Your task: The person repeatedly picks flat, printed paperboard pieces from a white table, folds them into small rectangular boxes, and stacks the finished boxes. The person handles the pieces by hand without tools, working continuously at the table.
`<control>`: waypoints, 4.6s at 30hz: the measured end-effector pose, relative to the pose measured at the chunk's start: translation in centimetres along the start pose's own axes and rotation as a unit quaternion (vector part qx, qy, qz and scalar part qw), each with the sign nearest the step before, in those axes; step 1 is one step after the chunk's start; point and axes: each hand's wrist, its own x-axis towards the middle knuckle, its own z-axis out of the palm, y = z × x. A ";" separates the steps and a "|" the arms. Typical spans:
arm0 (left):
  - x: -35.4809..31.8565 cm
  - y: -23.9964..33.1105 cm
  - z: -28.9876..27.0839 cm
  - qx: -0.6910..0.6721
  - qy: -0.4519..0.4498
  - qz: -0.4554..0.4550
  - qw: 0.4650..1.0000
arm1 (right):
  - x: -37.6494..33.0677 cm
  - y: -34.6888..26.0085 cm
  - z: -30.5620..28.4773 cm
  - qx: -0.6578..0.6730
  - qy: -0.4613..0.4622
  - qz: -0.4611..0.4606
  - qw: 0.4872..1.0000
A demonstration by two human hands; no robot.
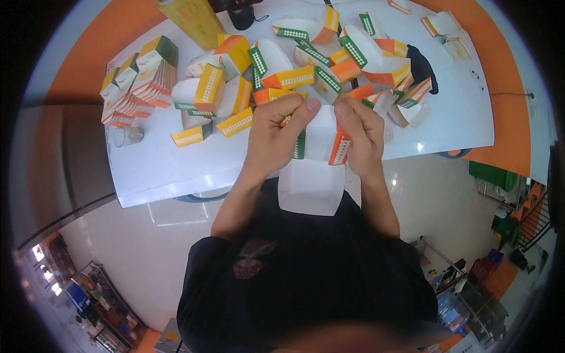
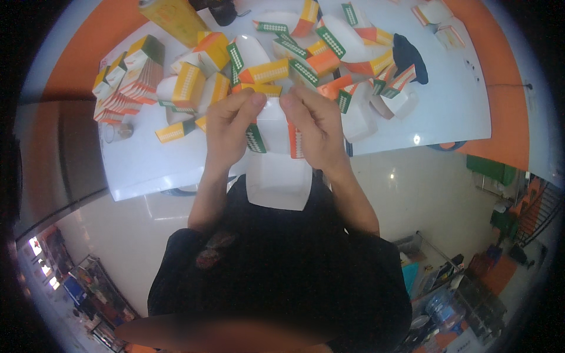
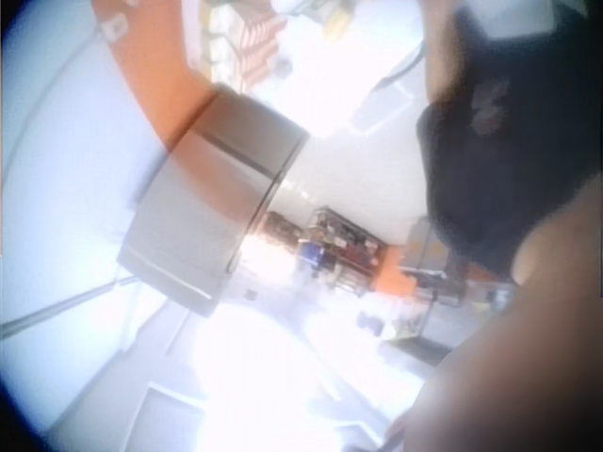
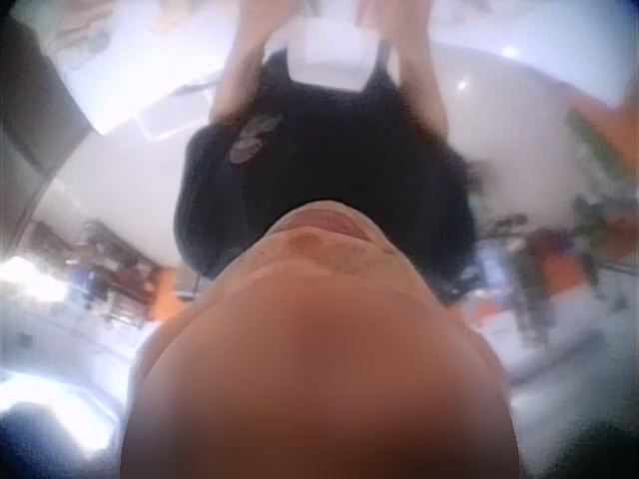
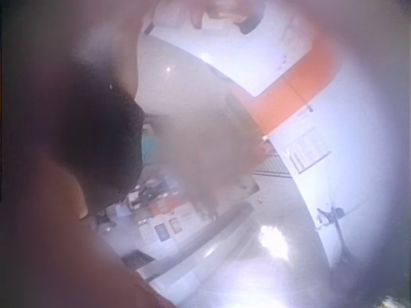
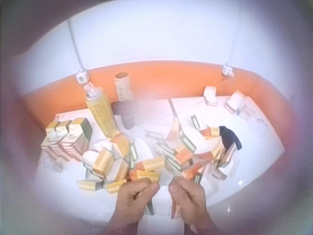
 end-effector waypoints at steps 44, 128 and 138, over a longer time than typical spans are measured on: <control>2.7 -2.7 3.4 0.097 -0.164 -0.074 0.979 | 4.2 2.8 -15.1 -0.107 -0.181 -0.047 0.976; -2.7 0.1 1.2 0.006 0.007 0.072 0.997 | -3.0 2.8 -1.0 -0.086 0.096 -0.215 0.968; -1.4 1.4 0.0 -0.017 -0.039 0.192 0.980 | -2.2 -0.9 -1.0 -0.022 0.024 -0.160 0.987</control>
